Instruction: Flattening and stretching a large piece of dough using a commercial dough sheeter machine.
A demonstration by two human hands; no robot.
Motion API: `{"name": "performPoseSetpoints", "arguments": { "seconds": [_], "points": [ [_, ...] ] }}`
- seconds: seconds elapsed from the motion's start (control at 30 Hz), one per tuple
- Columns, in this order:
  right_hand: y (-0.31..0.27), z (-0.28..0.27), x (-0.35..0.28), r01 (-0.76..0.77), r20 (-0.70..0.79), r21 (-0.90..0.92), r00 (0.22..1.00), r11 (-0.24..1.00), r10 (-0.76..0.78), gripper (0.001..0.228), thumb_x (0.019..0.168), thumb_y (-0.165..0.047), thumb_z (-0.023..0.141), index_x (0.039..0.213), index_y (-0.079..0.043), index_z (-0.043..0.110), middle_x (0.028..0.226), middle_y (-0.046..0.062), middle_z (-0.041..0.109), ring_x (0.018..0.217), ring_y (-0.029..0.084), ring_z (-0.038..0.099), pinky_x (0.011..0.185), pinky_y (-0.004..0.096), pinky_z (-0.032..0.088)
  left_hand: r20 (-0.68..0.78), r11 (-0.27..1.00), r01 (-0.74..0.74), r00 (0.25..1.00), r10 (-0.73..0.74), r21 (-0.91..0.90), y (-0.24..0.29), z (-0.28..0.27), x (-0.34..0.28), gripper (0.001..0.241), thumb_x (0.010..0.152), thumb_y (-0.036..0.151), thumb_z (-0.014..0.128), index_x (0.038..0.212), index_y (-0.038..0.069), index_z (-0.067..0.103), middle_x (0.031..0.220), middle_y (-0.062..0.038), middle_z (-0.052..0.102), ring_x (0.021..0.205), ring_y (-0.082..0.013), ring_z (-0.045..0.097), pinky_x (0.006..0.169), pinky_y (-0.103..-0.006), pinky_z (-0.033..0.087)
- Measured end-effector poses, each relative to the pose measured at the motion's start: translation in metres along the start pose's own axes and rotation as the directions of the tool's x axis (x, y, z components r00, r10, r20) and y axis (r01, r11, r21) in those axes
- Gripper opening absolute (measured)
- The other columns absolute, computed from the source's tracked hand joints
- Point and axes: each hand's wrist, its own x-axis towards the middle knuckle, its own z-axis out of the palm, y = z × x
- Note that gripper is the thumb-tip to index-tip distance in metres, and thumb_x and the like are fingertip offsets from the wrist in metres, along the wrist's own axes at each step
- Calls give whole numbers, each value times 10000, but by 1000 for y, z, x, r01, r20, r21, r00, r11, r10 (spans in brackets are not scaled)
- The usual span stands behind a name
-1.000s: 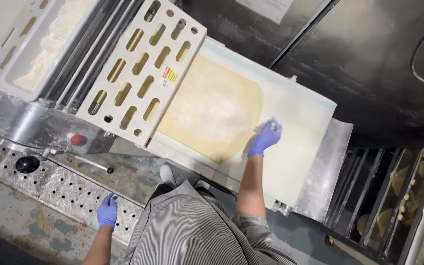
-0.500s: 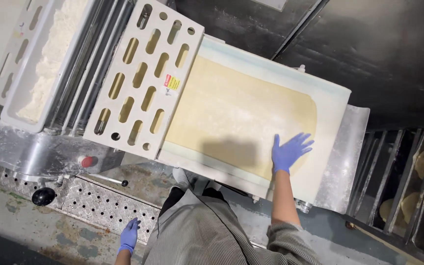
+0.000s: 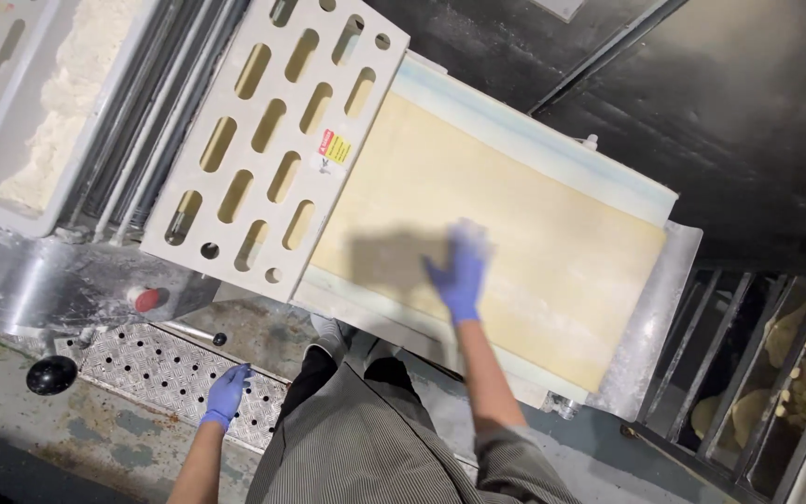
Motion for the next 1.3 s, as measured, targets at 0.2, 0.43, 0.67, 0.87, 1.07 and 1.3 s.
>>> {"name": "performPoseSetpoints", "arguments": {
  "seconds": [0.2, 0.43, 0.67, 0.87, 1.07, 1.3],
  "points": [
    [122, -46, 27, -753, -270, -169, 656, 636, 705, 961, 1020, -676, 422, 1637, 39, 245, 1713, 260, 68, 1545, 543, -9, 1176, 736, -27, -241, 850, 12, 957, -162, -526, 0, -33, 38, 540, 1017, 363, 500, 1435, 26, 555, 1308, -90, 675, 1097, -234, 663, 893, -349, 460],
    [-142, 44, 64, 369, 329, 34, 874, 929, -359, 835, 913, -647, 644, 1493, -70, 475, 1640, 164, 351, 1577, 427, 168, 1255, 680, 68, -134, 674, 169, 918, -373, -719, 31, -14, 102, 484, 973, 443, 508, 1369, 177, 592, 1300, -62, 641, 1003, -193, 625, 790, -383, 446],
    [-36, 40, 175, 327, 112, 10, 939, 945, -326, 815, 970, -478, 651, 1619, -82, 358, 1706, 175, 257, 1587, 397, 150, 1252, 635, 54, -65, 428, 141, 899, -432, -893, 23, -10, 103, 476, 1053, 508, 566, 1263, 84, 618, 1045, -136, 625, 771, -265, 597, 597, -380, 474],
    [-278, -32, 268, 422, -431, 477, 877, 771, -214, 290, 1014, -115, 656, 1298, -54, 661, 1270, 155, 660, 1207, 310, 628, 1071, 417, 505, -281, 454, -183, 947, -157, -872, -4, 15, 62, 449, 1105, 396, 466, 1246, 0, 623, 1051, -147, 708, 916, -245, 738, 746, -363, 583],
    [-448, 33, 379, 646, -205, 142, 760, 750, -616, 143, 903, -82, 704, 1034, -64, 759, 1079, 143, 729, 1051, 339, 675, 909, 428, 563, -607, 911, -211, 793, -53, -355, 27, 11, -2, 500, 1046, 368, 525, 1386, 6, 586, 1105, -150, 724, 949, -261, 694, 885, -386, 531],
    [-348, -18, 342, 577, -347, 289, 807, 764, -478, 107, 829, -26, 760, 933, -43, 778, 952, 153, 728, 841, 305, 727, 783, 373, 586, -529, 856, -271, 849, -2, -440, 48, 6, -43, 322, 1053, 238, 517, 1235, 24, 675, 1049, -109, 741, 872, -177, 699, 819, -327, 545]
  ]
}}
